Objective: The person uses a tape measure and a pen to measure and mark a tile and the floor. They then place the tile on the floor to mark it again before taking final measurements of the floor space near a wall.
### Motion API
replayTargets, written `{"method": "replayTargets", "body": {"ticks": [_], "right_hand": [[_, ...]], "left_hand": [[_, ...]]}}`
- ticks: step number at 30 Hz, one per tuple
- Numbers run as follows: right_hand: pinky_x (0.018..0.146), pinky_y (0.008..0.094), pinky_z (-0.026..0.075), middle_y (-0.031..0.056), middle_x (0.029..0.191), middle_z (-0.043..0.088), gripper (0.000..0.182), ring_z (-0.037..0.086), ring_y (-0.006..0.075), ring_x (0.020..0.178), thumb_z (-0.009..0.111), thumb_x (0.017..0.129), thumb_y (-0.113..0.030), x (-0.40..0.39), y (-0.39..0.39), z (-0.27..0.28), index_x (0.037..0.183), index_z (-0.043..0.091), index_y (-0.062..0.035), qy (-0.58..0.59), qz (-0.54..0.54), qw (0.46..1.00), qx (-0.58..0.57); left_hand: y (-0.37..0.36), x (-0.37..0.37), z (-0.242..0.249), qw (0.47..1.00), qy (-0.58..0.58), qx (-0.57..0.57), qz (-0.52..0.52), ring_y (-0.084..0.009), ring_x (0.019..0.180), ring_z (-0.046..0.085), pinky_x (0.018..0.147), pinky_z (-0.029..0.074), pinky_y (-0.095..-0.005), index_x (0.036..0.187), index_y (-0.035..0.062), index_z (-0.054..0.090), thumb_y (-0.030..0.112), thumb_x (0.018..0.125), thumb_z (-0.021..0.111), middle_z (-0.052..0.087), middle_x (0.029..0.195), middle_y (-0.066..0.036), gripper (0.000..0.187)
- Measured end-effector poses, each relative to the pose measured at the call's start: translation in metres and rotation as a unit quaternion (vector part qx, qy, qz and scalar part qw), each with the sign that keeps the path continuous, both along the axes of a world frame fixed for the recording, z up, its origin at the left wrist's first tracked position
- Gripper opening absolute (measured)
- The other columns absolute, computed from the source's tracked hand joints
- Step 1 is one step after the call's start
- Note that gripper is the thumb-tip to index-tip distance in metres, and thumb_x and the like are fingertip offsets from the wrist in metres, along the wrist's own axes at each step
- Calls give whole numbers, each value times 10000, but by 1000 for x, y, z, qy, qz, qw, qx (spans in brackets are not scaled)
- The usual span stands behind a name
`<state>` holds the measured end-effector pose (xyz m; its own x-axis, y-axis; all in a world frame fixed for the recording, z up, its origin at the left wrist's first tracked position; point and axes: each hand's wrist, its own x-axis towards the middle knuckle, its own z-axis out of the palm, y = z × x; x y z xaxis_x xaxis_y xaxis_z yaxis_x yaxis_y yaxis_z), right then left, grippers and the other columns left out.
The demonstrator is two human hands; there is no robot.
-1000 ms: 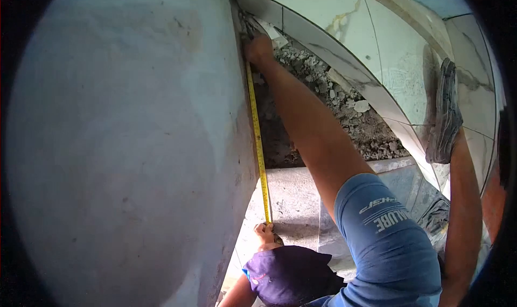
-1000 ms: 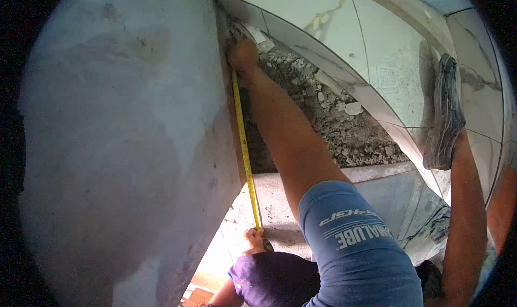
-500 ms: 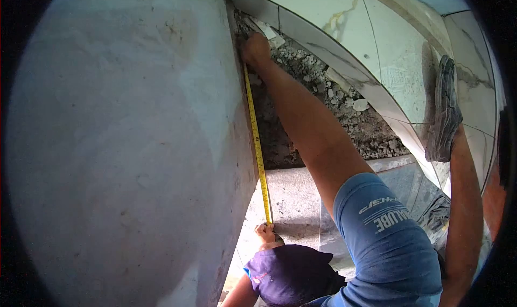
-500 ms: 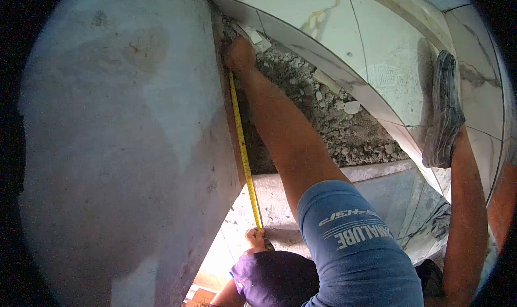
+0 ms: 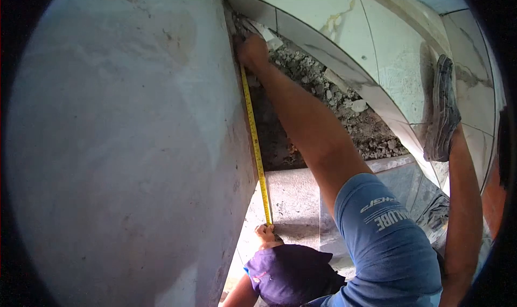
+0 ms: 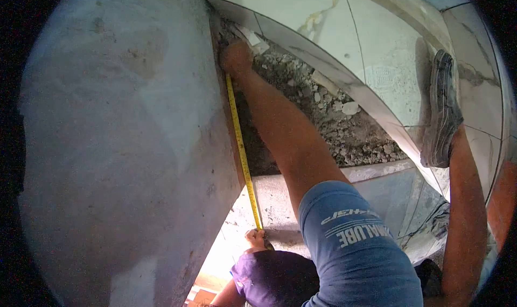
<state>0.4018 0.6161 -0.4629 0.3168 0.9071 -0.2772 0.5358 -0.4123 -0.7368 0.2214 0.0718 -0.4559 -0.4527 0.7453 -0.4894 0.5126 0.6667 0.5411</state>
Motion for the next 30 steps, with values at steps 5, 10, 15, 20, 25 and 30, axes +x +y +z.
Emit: {"method": "replayTargets", "body": {"ticks": [5, 10, 15, 20, 25, 30], "right_hand": [[823, 401, 509, 209, 1008, 634, 236, 630, 308, 973, 637, 798, -144, 2, 2, -10, 948, 634, 38, 6, -5, 1000, -6], [805, 400, 514, 209, 963, 646, 245, 634, 301, 960, 635, 787, -157, -3, 5, -23, 932, 659, 38, -36, 14, 999, 21], [797, 423, 513, 228, 954, 641, 226, 630, 317, 965, 632, 778, -148, 2, 9, -29, 908, 661, 34, -49, 57, 997, 12], [734, 464, 497, 258, 849, 635, 371, 620, 424, 817, 586, 817, -333, -3, 11, -48, 804, 648, 32, -19, -32, 997, 66], [805, 457, 487, 295, 950, 620, 384, 608, 416, 931, 613, 797, -315, 0, 3, -16, 875, 645, 59, 15, -28, 999, 35], [834, 442, 486, 292, 997, 617, 404, 602, 402, 973, 611, 809, -318, 1, 6, -26, 922, 639, 70, 28, -20, 999, 33]], "left_hand": [[-4, 4, -8, 991, 62, 122, -6, -200, 465, 305, 449, 284, -393, 503, 17, 333, 18, 619, 729, 359, 478, -68, 413], [-13, -4, -7, 997, 28, 76, 12, -197, 480, 298, 454, 268, -396, 504, 12, 343, 33, 614, 731, 356, 477, -70, 404], [-18, -17, -5, 986, -35, -162, -34, -260, 790, 465, 719, 411, -408, 758, 42, 460, 98, 729, 716, 466, 876, -118, 264], [-47, -19, -32, 1000, -6, 3, -16, -264, 824, 469, 740, 414, -407, 799, 40, 488, 93, 717, 726, 474, 936, -126, 257], [-11, -5, -11, 995, 21, 100, -21, -228, 547, 381, 519, 339, -390, 550, 50, 384, 31, 592, 748, 434, 586, -78, 367], [-13, -9, -10, 992, 34, 100, -69, -240, 534, 372, 517, 329, -402, 555, 42, 395, 52, 599, 749, 440, 579, -89, 357]]}}
